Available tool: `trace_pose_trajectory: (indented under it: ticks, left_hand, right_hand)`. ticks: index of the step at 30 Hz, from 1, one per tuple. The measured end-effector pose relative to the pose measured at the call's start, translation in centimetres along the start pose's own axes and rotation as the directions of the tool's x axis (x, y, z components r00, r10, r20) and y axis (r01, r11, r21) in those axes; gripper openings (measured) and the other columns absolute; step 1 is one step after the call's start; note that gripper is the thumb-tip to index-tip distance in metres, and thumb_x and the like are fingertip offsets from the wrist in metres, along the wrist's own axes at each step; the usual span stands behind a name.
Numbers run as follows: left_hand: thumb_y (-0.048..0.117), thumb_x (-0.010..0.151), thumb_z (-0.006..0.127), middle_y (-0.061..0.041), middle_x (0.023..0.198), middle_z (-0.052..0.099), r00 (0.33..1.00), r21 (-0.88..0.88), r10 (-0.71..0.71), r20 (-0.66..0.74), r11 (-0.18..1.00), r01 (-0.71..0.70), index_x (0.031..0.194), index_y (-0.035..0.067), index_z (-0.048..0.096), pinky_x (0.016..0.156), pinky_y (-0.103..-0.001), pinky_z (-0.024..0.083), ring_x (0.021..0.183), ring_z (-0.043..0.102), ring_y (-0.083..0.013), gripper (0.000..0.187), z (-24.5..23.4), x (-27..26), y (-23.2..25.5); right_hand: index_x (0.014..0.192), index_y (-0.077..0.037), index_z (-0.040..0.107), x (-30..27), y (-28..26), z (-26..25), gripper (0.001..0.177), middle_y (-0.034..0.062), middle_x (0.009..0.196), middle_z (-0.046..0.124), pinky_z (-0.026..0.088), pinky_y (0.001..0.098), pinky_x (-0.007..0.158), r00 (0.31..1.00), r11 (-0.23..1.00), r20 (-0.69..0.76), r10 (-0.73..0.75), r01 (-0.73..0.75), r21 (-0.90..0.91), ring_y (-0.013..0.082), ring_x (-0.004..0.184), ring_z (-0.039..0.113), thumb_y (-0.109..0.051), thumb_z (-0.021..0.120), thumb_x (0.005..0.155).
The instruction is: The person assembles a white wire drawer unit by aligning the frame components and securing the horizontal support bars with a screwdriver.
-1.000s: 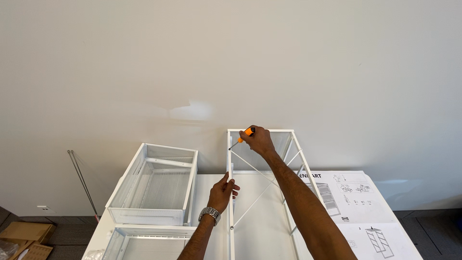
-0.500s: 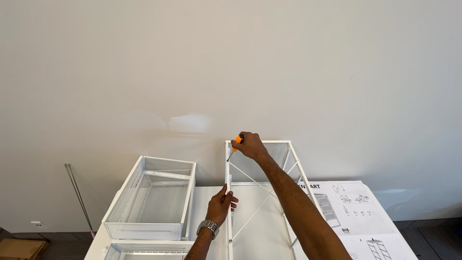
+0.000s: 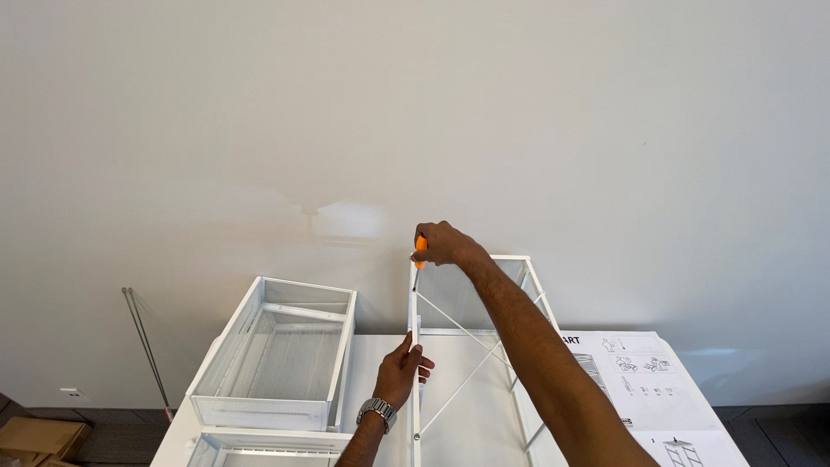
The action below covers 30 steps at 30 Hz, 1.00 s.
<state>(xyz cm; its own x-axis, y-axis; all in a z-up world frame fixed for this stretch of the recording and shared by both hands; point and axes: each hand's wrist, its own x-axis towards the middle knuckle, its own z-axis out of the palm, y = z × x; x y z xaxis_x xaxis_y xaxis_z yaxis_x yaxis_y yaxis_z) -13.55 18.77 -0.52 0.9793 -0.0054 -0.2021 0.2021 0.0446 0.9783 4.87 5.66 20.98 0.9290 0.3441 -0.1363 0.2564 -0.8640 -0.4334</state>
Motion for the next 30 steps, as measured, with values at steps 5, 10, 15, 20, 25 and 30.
trace_pose_trajectory:
  ticks: [5,10,15,20,25,30]
  left_hand:
    - [0.036,0.106,0.058,-0.009,0.097,0.086,1.0,-0.023,-0.013,0.003,1.0,0.013,0.171,0.02,0.045,0.077,-0.034,0.068,0.079,0.075,-0.0183,0.068,0.0,-0.1,0.2]
    - [0.035,0.107,0.057,-0.009,0.096,0.086,1.0,-0.012,0.003,0.009,1.0,-0.003,0.171,0.02,0.044,0.076,-0.034,0.068,0.079,0.076,-0.0187,0.067,-0.1,0.2,-0.1]
    - [0.036,0.106,0.058,-0.01,0.096,0.086,1.0,-0.022,-0.015,0.005,1.0,0.015,0.171,0.02,0.045,0.077,-0.034,0.068,0.079,0.075,-0.0186,0.068,0.0,0.1,0.0]
    - [0.036,0.107,0.057,-0.009,0.096,0.086,1.0,-0.015,-0.006,0.012,1.0,0.006,0.171,0.02,0.044,0.077,-0.034,0.068,0.079,0.076,-0.0186,0.067,0.0,0.0,0.1]
    - [0.034,0.106,0.058,-0.01,0.095,0.086,1.0,-0.043,-0.005,0.009,0.999,0.005,0.171,0.019,0.045,0.077,-0.035,0.068,0.078,0.075,-0.0189,0.067,0.0,0.2,-0.1]
    - [0.033,0.107,0.057,-0.01,0.094,0.085,1.0,-0.051,-0.011,0.006,0.999,0.011,0.171,0.019,0.044,0.077,-0.035,0.068,0.078,0.074,-0.0188,0.067,0.1,0.1,0.1]
  right_hand:
    - [0.109,-0.019,0.074,-0.3,-2.1,-1.5,0.019,0.0053,0.093,0.075,0.056,0.0362,0.074,0.994,0.989,0.105,0.043,-0.027,-0.142,0.0152,0.076,0.071,-0.019,0.08,0.091]
    - [0.106,-0.023,0.079,1.2,-2.1,-1.0,0.024,0.0,0.117,0.076,0.056,0.0401,0.075,0.991,0.969,0.129,0.032,0.001,-0.247,0.0209,0.093,0.073,-0.012,0.085,0.085]
    - [0.109,-0.025,0.075,1.6,-1.6,-0.1,0.029,-0.0049,0.118,0.075,0.055,0.0393,0.073,0.99,0.945,0.139,-0.008,0.053,-0.321,0.0182,0.097,0.071,-0.005,0.073,0.088]
    - [0.116,-0.01,0.074,2.3,-1.0,0.7,0.061,0.0078,0.123,0.073,0.056,0.0489,0.085,0.991,0.882,0.011,0.136,-0.116,-0.456,0.0345,0.109,0.07,-0.049,0.028,0.113]
    - [0.108,-0.013,0.068,3.4,0.2,1.3,0.043,0.008,0.113,0.071,0.054,0.0487,0.08,0.997,0.885,0.05,0.067,-0.037,-0.465,0.0322,0.098,0.069,-0.039,0.033,0.109]
    - [0.112,-0.025,0.06,1.4,-0.8,0.0,0.018,-0.0005,0.112,0.069,0.05,0.0446,0.075,0.995,0.906,0.102,0.016,0.029,-0.422,0.0244,0.093,0.063,-0.026,0.043,0.106]
